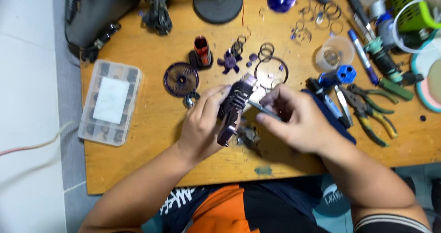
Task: Repairing a small portable fan by disassembling and reassembling its components using tools
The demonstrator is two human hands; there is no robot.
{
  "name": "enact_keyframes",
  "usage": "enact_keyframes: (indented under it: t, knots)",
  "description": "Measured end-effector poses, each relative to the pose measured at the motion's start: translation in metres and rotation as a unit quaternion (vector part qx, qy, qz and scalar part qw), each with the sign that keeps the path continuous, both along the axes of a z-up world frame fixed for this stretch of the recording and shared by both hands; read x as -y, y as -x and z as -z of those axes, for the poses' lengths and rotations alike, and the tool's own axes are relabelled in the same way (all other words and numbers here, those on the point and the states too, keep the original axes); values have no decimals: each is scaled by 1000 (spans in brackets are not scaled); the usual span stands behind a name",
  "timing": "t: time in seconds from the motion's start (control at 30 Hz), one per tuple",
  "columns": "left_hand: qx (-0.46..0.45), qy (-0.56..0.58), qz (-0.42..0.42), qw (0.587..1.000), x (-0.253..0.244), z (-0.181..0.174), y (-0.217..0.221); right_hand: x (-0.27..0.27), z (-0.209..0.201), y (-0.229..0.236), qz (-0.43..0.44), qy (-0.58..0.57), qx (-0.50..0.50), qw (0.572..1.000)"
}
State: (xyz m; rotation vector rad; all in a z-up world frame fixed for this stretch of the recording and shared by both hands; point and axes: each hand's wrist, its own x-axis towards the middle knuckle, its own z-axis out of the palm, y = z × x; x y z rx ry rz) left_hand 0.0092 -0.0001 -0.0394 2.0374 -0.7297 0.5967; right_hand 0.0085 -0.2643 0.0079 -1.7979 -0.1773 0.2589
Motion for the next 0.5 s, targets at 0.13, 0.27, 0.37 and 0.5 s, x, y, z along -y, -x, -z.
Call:
enact_keyframes:
  t: [0.13, 0.27, 0.37, 0.5]
  knots:
    - [-31, 10, -23, 999, 3, -3, -1, -3, -5, 1, 8, 143, 138, 980]
    - [-58, 25, -47, 997, 0, -11, 2, -1, 20, 5, -7, 292, 441, 849]
    - [-49, 17, -68, 996, 3, -18, 6, -2, 21, 10, -8, 309, 483, 819]
    - [-61, 39, -32, 997, 3, -22, 4, -2, 10, 7, -23, 194, 380, 904]
